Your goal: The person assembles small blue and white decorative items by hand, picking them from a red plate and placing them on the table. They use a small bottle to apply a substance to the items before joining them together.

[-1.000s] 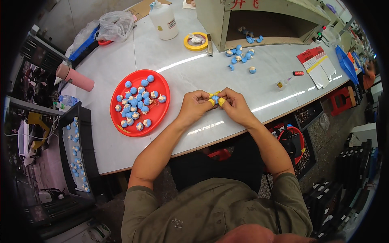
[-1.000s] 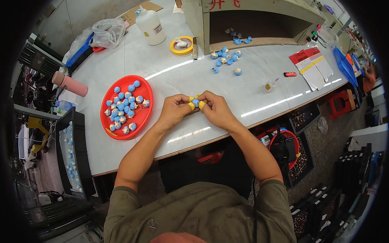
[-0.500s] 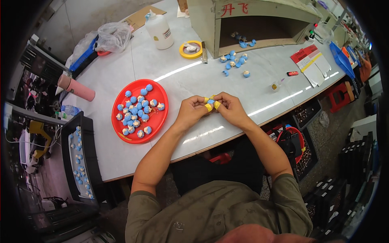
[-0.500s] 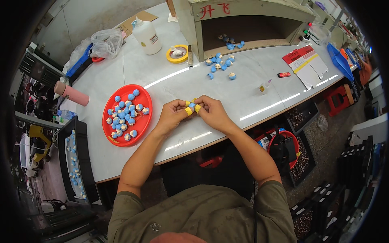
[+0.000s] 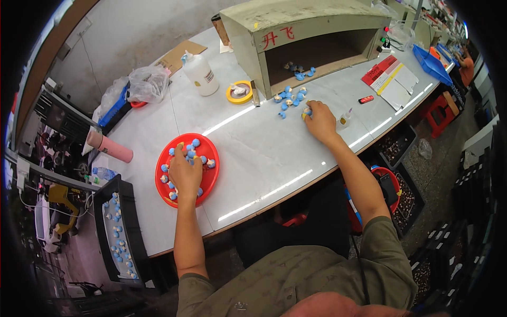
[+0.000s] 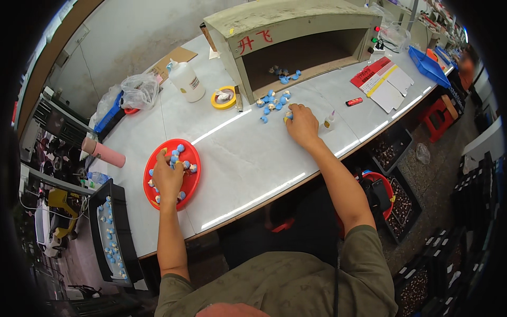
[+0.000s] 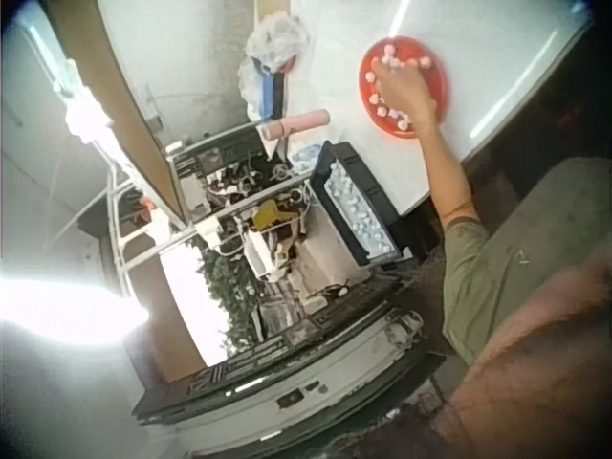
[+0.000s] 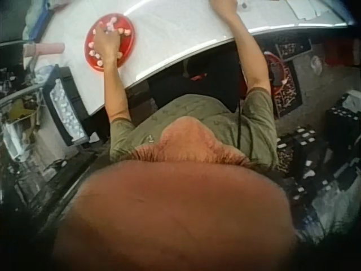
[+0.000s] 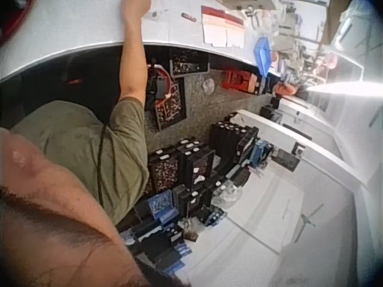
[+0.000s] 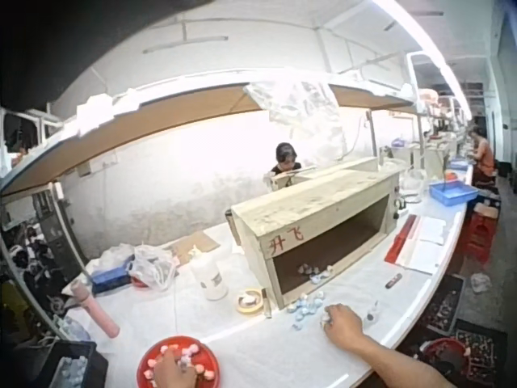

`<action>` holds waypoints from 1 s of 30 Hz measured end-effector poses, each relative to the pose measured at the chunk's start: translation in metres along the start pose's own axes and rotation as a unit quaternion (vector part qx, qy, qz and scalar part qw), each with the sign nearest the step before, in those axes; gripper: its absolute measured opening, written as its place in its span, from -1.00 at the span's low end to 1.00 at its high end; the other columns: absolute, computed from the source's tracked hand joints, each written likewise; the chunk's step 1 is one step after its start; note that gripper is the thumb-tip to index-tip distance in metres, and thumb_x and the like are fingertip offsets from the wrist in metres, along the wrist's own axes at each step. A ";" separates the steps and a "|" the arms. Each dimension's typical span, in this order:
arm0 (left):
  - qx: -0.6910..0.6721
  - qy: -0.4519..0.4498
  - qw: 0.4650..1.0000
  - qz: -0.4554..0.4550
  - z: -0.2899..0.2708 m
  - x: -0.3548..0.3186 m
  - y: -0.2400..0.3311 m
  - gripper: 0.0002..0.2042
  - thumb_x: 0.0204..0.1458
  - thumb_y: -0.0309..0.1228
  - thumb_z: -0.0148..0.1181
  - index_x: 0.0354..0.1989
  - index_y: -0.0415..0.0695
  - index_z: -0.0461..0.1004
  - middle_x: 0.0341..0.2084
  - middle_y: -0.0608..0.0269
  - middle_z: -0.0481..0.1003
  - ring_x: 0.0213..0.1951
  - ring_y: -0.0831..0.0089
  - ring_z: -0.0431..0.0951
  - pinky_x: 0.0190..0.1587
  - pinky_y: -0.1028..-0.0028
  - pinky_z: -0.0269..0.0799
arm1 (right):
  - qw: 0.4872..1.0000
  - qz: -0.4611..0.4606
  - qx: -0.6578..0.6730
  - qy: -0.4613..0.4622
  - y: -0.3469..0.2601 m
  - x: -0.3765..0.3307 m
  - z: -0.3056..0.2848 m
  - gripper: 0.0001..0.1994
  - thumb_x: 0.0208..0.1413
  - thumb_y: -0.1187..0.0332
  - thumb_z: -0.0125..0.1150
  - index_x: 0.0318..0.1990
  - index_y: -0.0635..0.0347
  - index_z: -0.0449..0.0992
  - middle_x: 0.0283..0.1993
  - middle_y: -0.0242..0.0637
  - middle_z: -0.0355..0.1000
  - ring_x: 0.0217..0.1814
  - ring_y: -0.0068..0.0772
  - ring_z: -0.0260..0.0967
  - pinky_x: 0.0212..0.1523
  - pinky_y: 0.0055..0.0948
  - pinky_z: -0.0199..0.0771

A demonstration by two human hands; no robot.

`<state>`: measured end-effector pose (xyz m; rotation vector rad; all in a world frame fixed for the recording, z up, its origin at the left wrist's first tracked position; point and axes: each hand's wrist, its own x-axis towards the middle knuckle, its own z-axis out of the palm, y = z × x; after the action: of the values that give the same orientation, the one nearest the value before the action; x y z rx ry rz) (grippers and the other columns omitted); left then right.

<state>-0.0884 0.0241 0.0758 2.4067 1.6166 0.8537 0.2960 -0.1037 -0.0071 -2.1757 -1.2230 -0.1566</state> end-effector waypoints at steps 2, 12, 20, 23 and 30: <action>0.144 0.070 0.985 0.070 0.013 -0.003 -0.021 -0.47 0.00 -0.45 0.27 0.20 -0.27 0.37 0.05 -0.14 0.49 0.02 0.05 0.53 0.05 0.19 0.44 | 0.994 -0.013 0.112 0.004 0.000 -0.004 0.002 -0.58 0.04 0.51 0.26 0.12 0.24 0.47 0.00 -0.18 0.49 0.01 -0.10 0.47 -0.01 -0.18 0.48; -0.565 -0.478 0.664 -0.113 0.071 -0.032 0.081 -0.57 0.23 -0.32 0.26 0.21 -0.23 0.40 -0.02 0.18 0.60 -0.11 0.52 0.62 -0.25 0.61 0.46 | 0.895 -0.180 0.380 -0.147 -0.092 -0.084 -0.021 -0.42 -0.03 0.61 0.26 0.24 0.21 0.39 0.07 -0.20 0.45 0.02 -0.27 0.40 -0.03 -0.36 0.44; -0.582 -0.467 0.634 -0.206 0.089 -0.029 0.066 -0.75 0.21 -0.49 0.23 0.03 -0.25 0.46 -0.09 0.01 0.60 -0.18 0.48 0.66 -0.28 0.66 0.54 | 0.949 0.046 0.204 0.238 -0.001 -0.085 -0.040 -0.35 -0.03 0.39 0.44 0.24 0.23 0.28 0.09 -0.13 0.32 0.17 -0.14 0.26 0.18 -0.18 0.27; -0.594 -0.458 0.623 -0.221 0.086 -0.031 0.074 -0.76 0.20 -0.52 0.22 0.03 -0.27 0.45 -0.08 0.01 0.60 -0.14 0.45 0.66 -0.19 0.66 0.60 | 0.937 0.161 -0.019 0.308 0.047 -0.065 -0.051 -0.43 0.02 0.25 0.44 0.14 0.26 0.35 0.15 -0.06 0.34 0.29 0.00 0.18 0.23 -0.14 0.21; -0.601 -0.450 0.614 -0.244 0.091 -0.036 0.075 -0.72 0.21 -0.58 0.17 0.09 -0.30 0.42 -0.03 0.00 0.57 -0.06 0.33 0.66 -0.03 0.57 0.64 | 0.971 0.154 0.139 0.122 0.052 -0.047 -0.045 -0.72 0.12 0.29 0.36 -0.16 0.27 0.43 -0.08 -0.10 0.48 0.07 -0.23 0.42 0.01 -0.26 0.41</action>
<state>0.0096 -0.0205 0.0152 0.9543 0.6926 0.2595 0.3201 -0.1835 -0.0141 -2.0001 -0.7136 -0.1099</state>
